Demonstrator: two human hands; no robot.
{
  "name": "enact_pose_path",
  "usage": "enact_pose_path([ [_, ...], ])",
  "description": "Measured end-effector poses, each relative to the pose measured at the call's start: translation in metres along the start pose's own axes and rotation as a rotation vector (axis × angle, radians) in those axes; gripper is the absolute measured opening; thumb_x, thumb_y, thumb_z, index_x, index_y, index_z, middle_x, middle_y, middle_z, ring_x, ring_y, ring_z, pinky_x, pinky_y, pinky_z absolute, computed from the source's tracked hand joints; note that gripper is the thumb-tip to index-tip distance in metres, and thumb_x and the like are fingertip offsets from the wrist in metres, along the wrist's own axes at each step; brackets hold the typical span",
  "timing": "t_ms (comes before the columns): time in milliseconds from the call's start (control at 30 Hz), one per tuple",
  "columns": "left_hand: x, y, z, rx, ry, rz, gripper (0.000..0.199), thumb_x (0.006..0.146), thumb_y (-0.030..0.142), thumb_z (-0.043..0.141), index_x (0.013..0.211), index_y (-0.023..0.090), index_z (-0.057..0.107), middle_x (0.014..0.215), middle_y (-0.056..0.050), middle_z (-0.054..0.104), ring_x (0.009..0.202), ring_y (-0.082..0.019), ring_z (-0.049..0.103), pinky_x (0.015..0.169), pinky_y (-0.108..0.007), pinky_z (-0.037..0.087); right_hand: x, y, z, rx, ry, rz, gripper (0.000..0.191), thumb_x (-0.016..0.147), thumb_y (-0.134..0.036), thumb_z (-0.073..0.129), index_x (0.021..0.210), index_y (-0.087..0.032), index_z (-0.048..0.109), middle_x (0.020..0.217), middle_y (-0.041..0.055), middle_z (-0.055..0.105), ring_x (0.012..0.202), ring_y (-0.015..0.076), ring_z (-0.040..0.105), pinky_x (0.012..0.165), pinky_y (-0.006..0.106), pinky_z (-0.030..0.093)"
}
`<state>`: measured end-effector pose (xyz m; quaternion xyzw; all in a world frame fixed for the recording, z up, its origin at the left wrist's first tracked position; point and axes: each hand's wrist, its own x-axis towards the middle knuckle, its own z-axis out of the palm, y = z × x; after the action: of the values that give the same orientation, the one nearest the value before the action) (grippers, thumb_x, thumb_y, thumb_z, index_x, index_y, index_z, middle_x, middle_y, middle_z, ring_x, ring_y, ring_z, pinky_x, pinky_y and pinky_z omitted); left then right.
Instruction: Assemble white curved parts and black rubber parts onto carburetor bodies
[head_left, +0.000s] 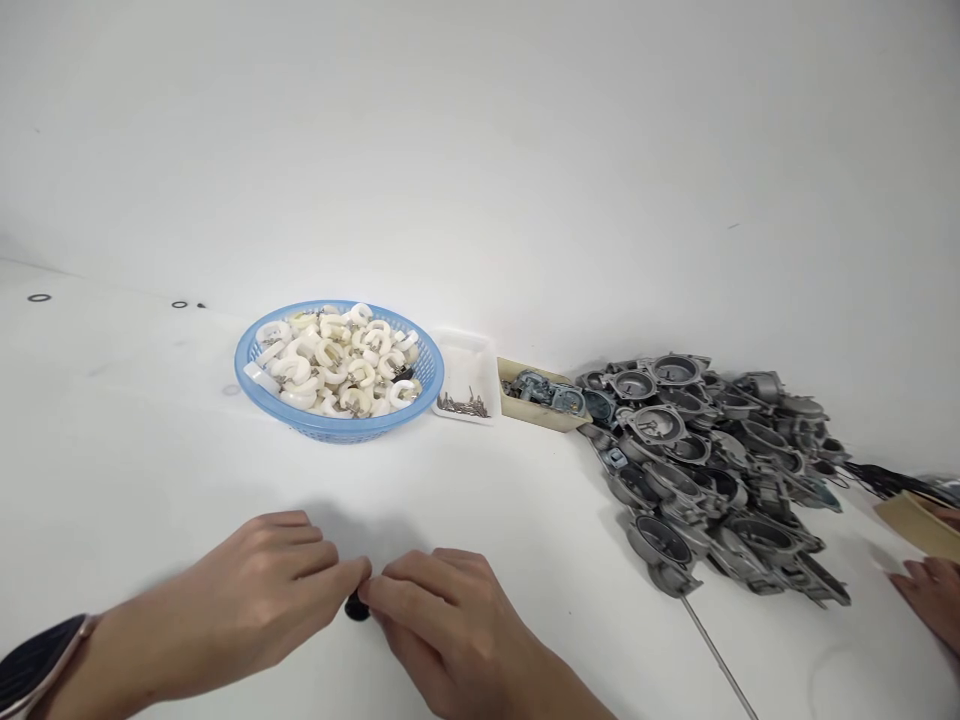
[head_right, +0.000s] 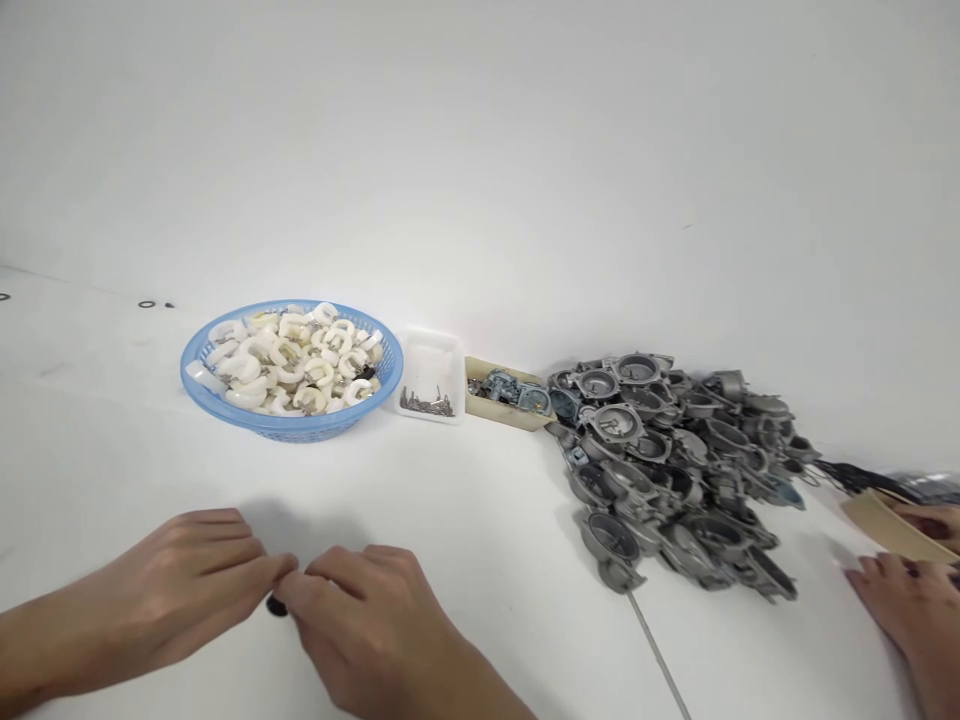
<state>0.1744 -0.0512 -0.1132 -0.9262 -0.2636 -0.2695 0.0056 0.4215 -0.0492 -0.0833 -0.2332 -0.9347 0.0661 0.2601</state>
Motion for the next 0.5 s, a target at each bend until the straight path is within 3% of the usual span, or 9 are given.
enact_pose_path([
  [233,-0.0006,-0.0009,0.0003,-0.017,-0.029,-0.003,0.024,0.1,0.002,0.042,0.086,0.019,0.053,0.068,0.001,0.054,0.056,-0.017,0.048,0.057,-0.035,0.033,-0.0002,0.0022,0.0007,0.138,-0.019,0.054,0.026,0.102,-0.01,0.048,0.122,-0.022,0.059,0.096,0.0008,0.073,0.081,0.0113,0.069,0.074,0.024,0.05],
  [500,0.0004,0.0003,-0.0025,0.003,0.016,0.021,0.021,0.101,0.006,0.046,0.092,0.019,0.06,0.067,0.001,0.057,0.058,-0.017,0.055,0.057,-0.031,0.04,0.0025,0.0007,-0.0002,0.288,0.001,0.184,0.026,0.101,-0.01,0.053,0.122,-0.023,0.061,0.094,0.0005,0.071,0.077,0.0108,0.063,0.07,0.021,0.047],
])
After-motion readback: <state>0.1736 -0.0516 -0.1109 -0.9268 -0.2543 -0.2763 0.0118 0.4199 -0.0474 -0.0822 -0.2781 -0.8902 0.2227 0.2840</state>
